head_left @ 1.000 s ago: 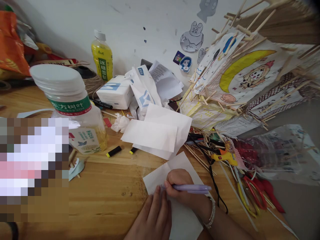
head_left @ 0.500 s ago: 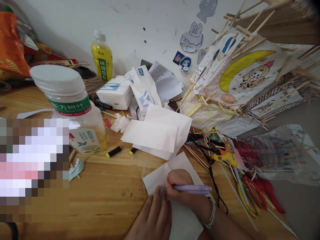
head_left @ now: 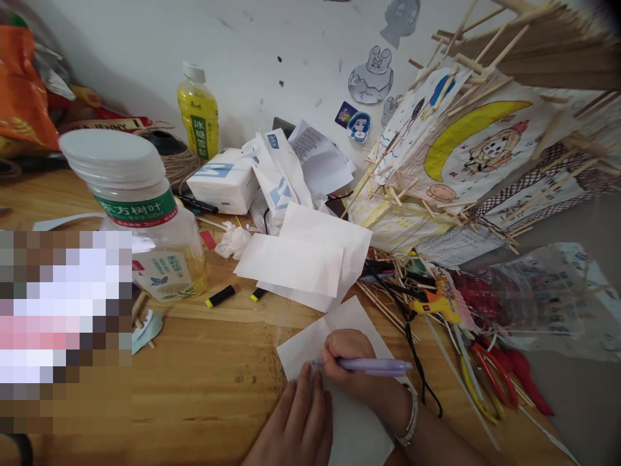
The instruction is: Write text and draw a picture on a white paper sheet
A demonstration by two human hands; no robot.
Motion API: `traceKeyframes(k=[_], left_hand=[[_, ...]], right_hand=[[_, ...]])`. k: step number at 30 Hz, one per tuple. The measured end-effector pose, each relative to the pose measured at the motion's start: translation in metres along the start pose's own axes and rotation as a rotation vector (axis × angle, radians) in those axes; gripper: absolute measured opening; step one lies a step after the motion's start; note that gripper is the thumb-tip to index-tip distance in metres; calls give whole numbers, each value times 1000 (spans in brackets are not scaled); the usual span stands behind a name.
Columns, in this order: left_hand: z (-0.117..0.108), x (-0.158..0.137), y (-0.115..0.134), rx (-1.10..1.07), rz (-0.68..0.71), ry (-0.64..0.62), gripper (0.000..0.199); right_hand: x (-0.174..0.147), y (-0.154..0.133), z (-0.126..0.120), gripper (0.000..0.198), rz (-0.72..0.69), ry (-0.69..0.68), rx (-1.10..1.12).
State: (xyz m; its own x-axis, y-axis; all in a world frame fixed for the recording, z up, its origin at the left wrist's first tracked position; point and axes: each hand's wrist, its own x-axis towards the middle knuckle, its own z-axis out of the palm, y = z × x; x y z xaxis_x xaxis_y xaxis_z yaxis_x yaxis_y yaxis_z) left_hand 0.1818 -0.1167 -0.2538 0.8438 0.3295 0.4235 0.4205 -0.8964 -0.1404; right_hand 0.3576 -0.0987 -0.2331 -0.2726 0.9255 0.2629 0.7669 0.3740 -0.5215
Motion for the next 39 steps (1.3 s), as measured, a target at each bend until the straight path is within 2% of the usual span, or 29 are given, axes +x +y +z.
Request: traceKeyframes(k=[5, 10, 22, 28, 39], left_hand=[[1, -1, 0, 22, 17, -23, 43], [0, -1, -1, 20, 13, 5, 42], [3, -2, 0, 35, 18, 7, 43], [3, -2, 1, 27, -1, 48, 39], [4, -1, 1, 26, 8, 20, 44]], right_hand=[[1, -2, -3, 33, 6, -15, 15], [1, -3, -3, 31, 27, -38, 39], [2, -2, -2, 31, -5, -9, 69], [1, -1, -1, 31, 3, -15, 49], [-1, 1, 3, 32, -20, 17, 44]])
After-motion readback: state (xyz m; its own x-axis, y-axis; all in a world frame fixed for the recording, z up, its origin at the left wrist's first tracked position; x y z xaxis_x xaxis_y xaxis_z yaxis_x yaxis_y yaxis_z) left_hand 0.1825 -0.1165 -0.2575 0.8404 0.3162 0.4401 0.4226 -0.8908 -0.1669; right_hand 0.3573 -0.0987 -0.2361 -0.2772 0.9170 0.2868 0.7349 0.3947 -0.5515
